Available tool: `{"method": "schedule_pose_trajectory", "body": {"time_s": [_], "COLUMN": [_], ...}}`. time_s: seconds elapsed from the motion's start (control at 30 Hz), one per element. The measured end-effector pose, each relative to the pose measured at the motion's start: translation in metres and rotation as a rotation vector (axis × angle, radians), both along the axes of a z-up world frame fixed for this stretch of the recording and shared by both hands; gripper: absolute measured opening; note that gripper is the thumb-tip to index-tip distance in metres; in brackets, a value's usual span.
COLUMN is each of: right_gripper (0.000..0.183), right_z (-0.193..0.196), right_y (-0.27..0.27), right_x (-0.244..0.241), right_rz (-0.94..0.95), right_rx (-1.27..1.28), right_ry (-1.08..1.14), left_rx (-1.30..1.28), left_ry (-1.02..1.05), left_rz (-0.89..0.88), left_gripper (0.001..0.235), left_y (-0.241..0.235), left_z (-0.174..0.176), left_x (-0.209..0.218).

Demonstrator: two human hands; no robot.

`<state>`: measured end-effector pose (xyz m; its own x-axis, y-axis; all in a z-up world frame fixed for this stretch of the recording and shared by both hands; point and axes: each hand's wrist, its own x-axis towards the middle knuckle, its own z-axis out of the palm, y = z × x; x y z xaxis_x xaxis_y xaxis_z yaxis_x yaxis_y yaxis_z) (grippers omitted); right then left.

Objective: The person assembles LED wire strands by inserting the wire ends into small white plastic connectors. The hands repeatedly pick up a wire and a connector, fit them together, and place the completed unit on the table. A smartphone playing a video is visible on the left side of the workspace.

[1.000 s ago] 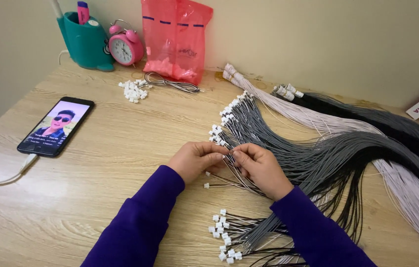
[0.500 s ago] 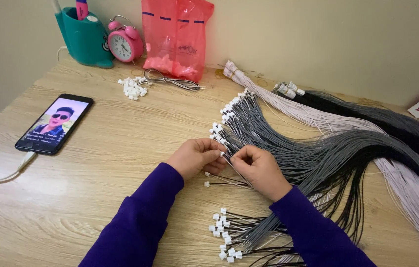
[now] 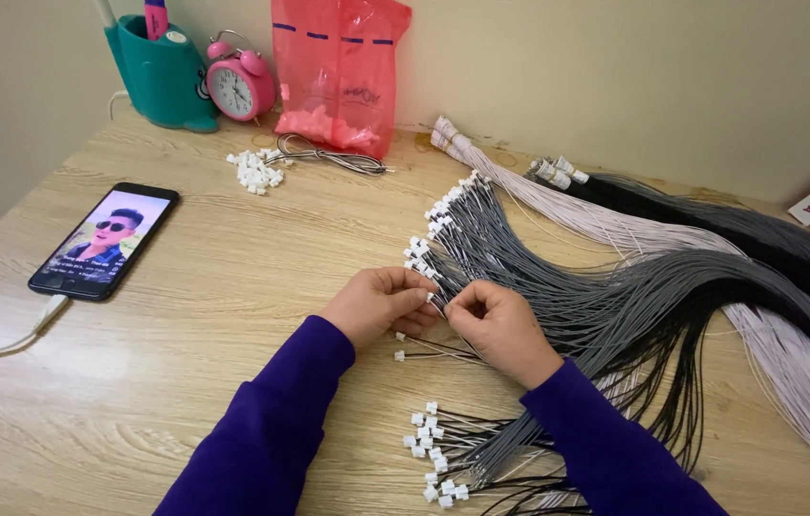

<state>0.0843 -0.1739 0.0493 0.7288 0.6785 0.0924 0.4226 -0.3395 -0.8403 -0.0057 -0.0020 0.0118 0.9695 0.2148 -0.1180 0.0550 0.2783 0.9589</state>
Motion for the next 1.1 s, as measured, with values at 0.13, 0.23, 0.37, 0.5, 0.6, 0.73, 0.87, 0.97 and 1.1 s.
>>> {"method": "schedule_pose_trajectory", "body": {"time_s": [0.13, 0.23, 0.37, 0.5, 0.6, 0.73, 0.87, 0.97, 1.1], "right_gripper": [0.008, 0.009, 0.008, 0.008, 0.006, 0.006, 0.008, 0.009, 0.008], "right_z": [0.001, -0.001, -0.002, -0.009, -0.003, -0.003, 0.001, 0.003, 0.016], "right_y": [0.001, 0.001, 0.001, 0.002, 0.002, 0.003, 0.003, 0.003, -0.005], "right_x": [-0.001, 0.0, 0.001, 0.003, -0.001, -0.002, -0.002, -0.003, -0.002], "right_rz": [-0.006, -0.013, -0.009, 0.015, 0.019, 0.017, -0.016, -0.057, -0.041], "right_rx": [-0.003, -0.001, -0.023, -0.004, 0.009, 0.015, 0.011, 0.015, -0.085], "right_ry": [0.003, 0.001, -0.05, -0.055, -0.039, -0.048, -0.029, -0.05, -0.313], "left_rx": [-0.009, -0.002, 0.031, 0.094, 0.071, 0.12, 0.397, 0.871, 1.281], "left_ry": [-0.01, -0.002, 0.003, 0.006, 0.011, 0.025, 0.066, 0.125, 0.179], "left_rz": [0.003, 0.002, 0.009, 0.008, 0.013, 0.021, 0.09, 0.126, -0.06], "left_gripper": [0.02, 0.02, 0.021, 0.019, 0.02, 0.02, 0.026, 0.029, 0.039], "left_y": [0.0, 0.0, -0.001, -0.001, -0.002, -0.004, 0.0, 0.009, 0.013], "left_z": [-0.003, -0.005, -0.004, -0.011, -0.011, -0.004, -0.001, 0.015, 0.024], "left_x": [0.001, 0.002, 0.002, 0.006, 0.006, 0.004, 0.004, -0.008, -0.02]}}
